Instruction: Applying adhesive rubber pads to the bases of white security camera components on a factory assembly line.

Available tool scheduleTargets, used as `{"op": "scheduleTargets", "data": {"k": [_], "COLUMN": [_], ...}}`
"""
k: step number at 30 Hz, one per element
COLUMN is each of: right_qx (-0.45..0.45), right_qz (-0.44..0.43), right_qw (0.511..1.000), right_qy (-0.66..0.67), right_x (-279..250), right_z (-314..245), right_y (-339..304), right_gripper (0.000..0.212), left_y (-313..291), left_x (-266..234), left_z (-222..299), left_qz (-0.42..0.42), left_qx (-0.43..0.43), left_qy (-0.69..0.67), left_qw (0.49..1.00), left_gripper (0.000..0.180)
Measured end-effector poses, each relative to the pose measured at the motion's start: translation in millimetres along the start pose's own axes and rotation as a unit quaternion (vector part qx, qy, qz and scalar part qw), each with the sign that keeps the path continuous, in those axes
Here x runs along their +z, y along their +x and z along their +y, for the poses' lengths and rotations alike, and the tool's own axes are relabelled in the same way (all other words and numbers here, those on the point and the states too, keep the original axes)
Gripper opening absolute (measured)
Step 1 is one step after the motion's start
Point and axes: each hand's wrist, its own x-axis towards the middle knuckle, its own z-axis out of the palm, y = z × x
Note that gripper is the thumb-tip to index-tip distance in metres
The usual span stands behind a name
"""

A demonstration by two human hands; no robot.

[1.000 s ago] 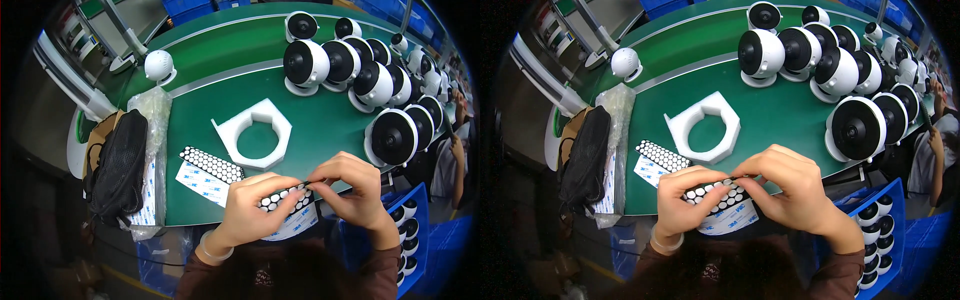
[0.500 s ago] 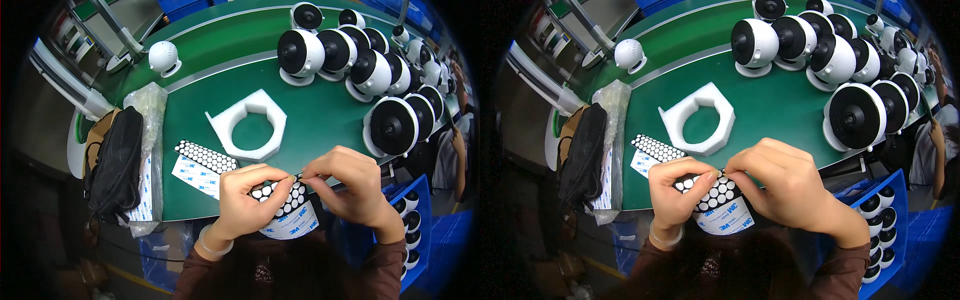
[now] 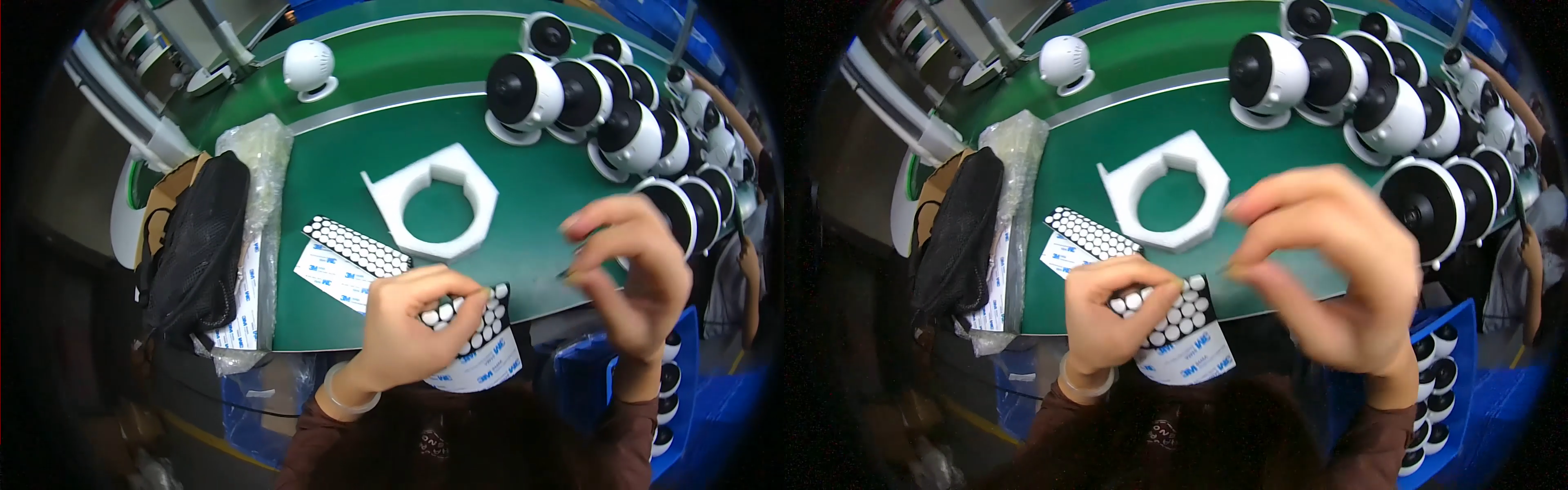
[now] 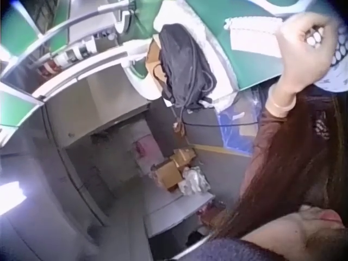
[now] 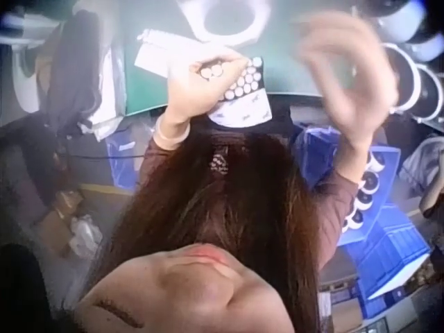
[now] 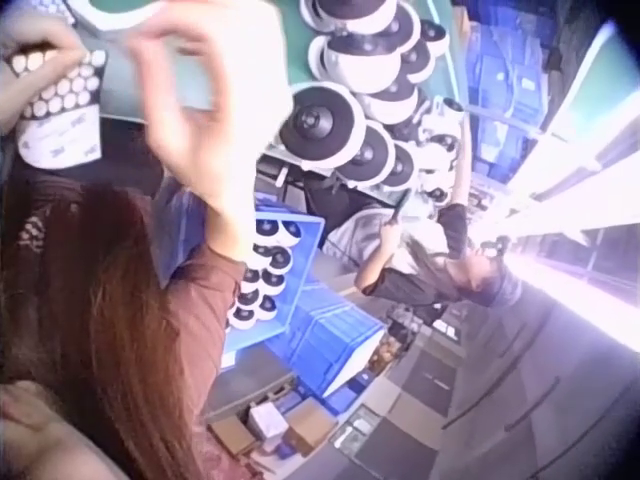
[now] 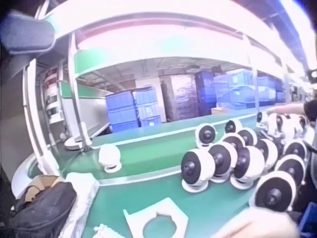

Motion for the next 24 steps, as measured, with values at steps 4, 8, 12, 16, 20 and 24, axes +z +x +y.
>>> {"op": "scheduleTargets", "data": {"k": [4, 8, 12, 16, 20, 24], "right_qx": [0.136, 0.065, 0.012, 0.059, 0.054, 0.072], "right_qz": [0.038, -0.027, 0.008, -0.013, -0.024, 0.018], "right_qw": [0.988, 0.997, 0.996, 0.987, 0.96, 0.93], "right_qy": [0.066, -0.015, -0.084, -0.152, -0.274, -0.359], "right_x": [42, 106, 170, 239, 271, 286], "right_z": [17, 73, 149, 179, 198, 223], "right_y": [40, 110, 172, 213, 239, 250], "right_gripper": [0.05, 0.086, 0.101, 0.109, 0.112, 0.112], "left_y": [-9, -21, -38, -55, -56, -55], "left_x": [-9, -32, -66, -75, -60, -66], "left_z": [-4, -5, -23, -44, -47, -51], "left_qz": [-0.017, 0.055, 0.129, 0.174, 0.196, 0.133], "left_qx": [0.049, 0.044, -0.049, -0.175, -0.227, -0.202], "left_qy": [0.001, -0.028, 0.002, -0.059, -0.163, -0.145], "left_qw": [0.999, 0.997, 0.99, 0.967, 0.94, 0.959], "left_gripper": [0.006, 0.006, 0.006, 0.006, 0.008, 0.008]}}
